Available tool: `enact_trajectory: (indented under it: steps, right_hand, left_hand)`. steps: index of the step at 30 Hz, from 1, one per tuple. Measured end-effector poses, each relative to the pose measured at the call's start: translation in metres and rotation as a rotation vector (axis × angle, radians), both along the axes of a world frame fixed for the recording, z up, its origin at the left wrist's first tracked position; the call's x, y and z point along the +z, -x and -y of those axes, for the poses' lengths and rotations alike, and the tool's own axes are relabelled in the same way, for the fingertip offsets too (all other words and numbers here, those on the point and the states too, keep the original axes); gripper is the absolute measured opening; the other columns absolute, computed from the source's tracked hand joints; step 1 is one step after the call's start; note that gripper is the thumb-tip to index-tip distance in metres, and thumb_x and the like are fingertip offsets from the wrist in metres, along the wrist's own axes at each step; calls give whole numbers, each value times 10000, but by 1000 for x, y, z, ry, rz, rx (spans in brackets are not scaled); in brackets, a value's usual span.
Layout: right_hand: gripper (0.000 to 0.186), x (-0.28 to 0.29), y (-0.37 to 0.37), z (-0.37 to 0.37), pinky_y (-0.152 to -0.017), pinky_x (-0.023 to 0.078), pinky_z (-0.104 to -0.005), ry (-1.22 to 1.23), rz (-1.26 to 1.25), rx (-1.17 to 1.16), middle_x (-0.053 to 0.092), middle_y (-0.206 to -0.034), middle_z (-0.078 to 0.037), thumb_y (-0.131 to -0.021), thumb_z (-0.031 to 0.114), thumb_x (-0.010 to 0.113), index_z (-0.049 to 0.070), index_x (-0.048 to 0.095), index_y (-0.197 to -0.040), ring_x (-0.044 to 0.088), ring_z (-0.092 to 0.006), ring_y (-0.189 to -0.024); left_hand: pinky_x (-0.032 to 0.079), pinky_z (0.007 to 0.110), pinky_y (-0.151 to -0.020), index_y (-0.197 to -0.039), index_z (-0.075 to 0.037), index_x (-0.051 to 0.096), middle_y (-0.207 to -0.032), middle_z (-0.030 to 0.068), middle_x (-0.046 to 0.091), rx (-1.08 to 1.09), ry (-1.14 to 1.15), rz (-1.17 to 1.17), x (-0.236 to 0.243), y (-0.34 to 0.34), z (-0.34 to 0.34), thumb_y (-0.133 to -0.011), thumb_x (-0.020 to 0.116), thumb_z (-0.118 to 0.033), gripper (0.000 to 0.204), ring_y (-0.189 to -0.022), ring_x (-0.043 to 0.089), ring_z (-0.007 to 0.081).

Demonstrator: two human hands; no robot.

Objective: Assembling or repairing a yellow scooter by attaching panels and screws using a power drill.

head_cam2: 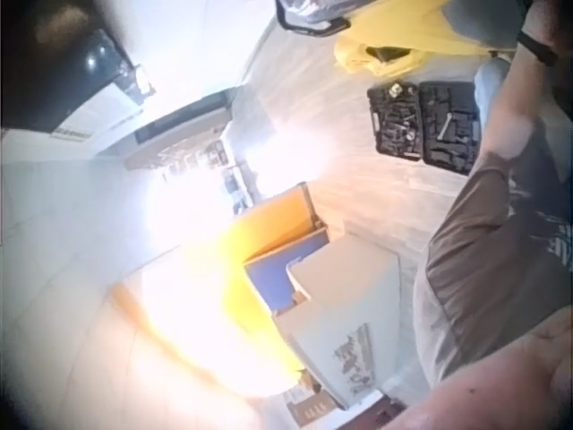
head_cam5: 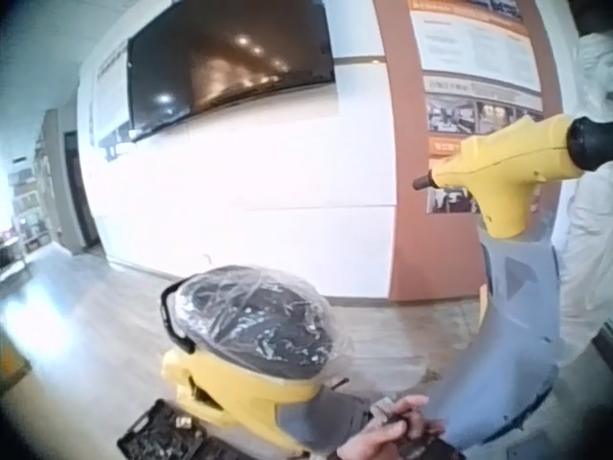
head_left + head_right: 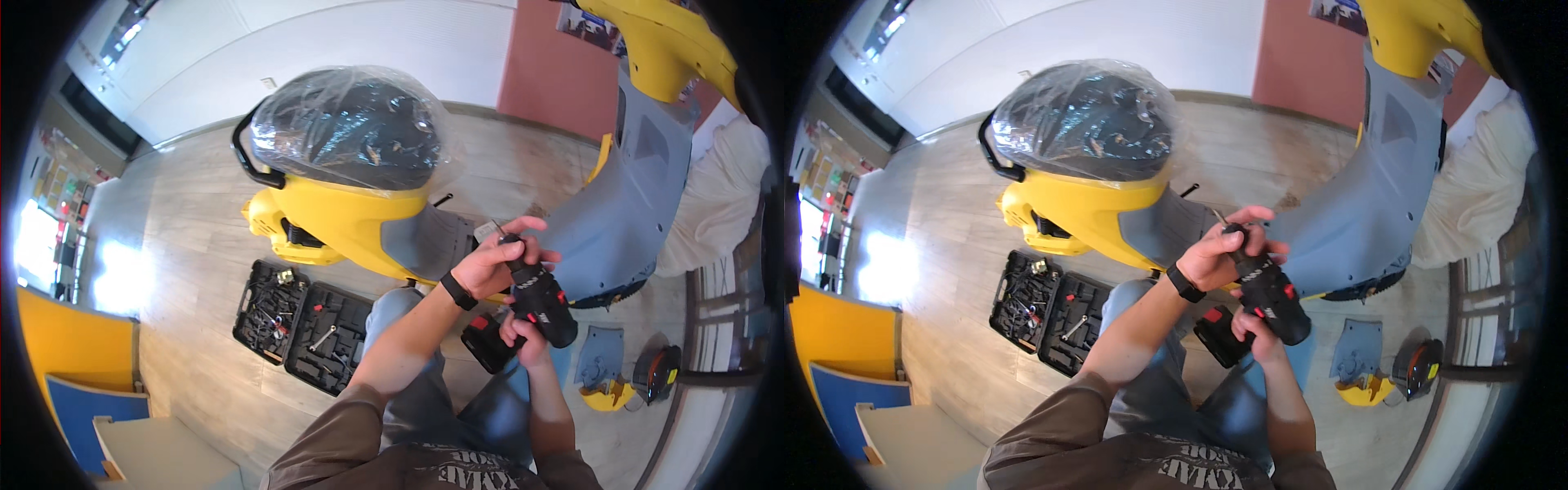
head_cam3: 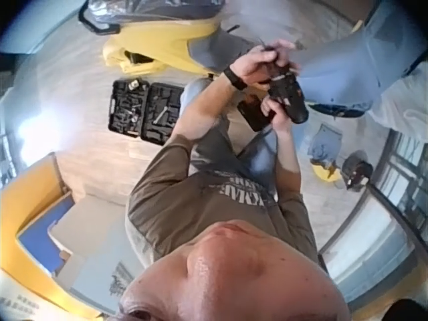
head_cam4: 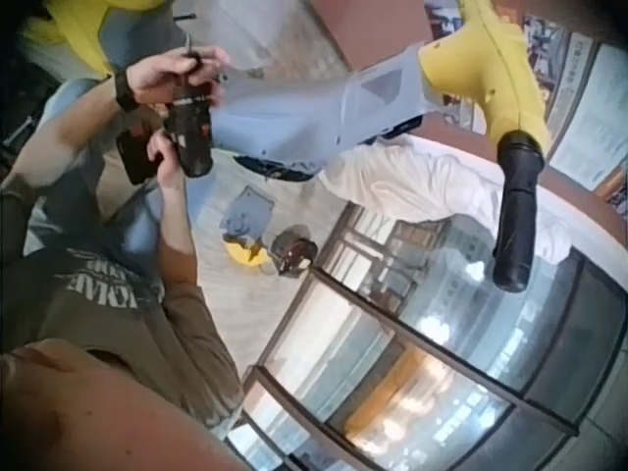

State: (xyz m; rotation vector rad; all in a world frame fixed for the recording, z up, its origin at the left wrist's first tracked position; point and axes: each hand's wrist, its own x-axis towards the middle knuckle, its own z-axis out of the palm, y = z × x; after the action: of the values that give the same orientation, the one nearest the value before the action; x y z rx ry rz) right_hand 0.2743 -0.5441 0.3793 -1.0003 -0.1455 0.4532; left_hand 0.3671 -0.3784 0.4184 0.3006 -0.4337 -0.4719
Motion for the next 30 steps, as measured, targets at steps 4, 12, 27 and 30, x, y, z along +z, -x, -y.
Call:
enact_trajectory:
  steps: [4,12,27,30]
  right_hand:
    - [500,0,0,-1,-500,361,-285,21,-30,-108,433,-599,-25,-809,270,546,7,532,-1235,408,-139,-469]
    - [509,18,0,6,-487,364,-272,-55,-77,-150,425,-588,-35,-790,253,531,-22,519,-1218,406,-135,-454]
    - [493,16,-5,8,-508,374,-283,-195,-185,-64,449,-595,-45,-792,257,566,-5,544,-1209,402,-142,-461]
    - [501,13,-7,7,-516,380,-288,-196,-192,-47,451,-599,-45,-784,261,574,-5,544,-1208,401,-144,-462]
  left_hand:
    - [387,471,-1052,-1492,-138,262,-1493,180,378,-31,-272,-4,10,10,-17,-831,758,-389,864,-1371,403,325]
    - [462,321,-733,-981,-74,539,-864,62,590,1476,-875,58,36,-5,-221,-955,542,-156,86,-820,580,154]
    - [434,485,-909,-1306,-49,503,-1180,191,604,1274,-1673,-596,105,-61,-397,-868,422,-722,807,-1074,568,349]
    - [451,511,-847,-1392,-129,385,-1281,150,453,1181,-1198,-740,109,-60,-403,-757,568,-740,900,-1060,483,338]
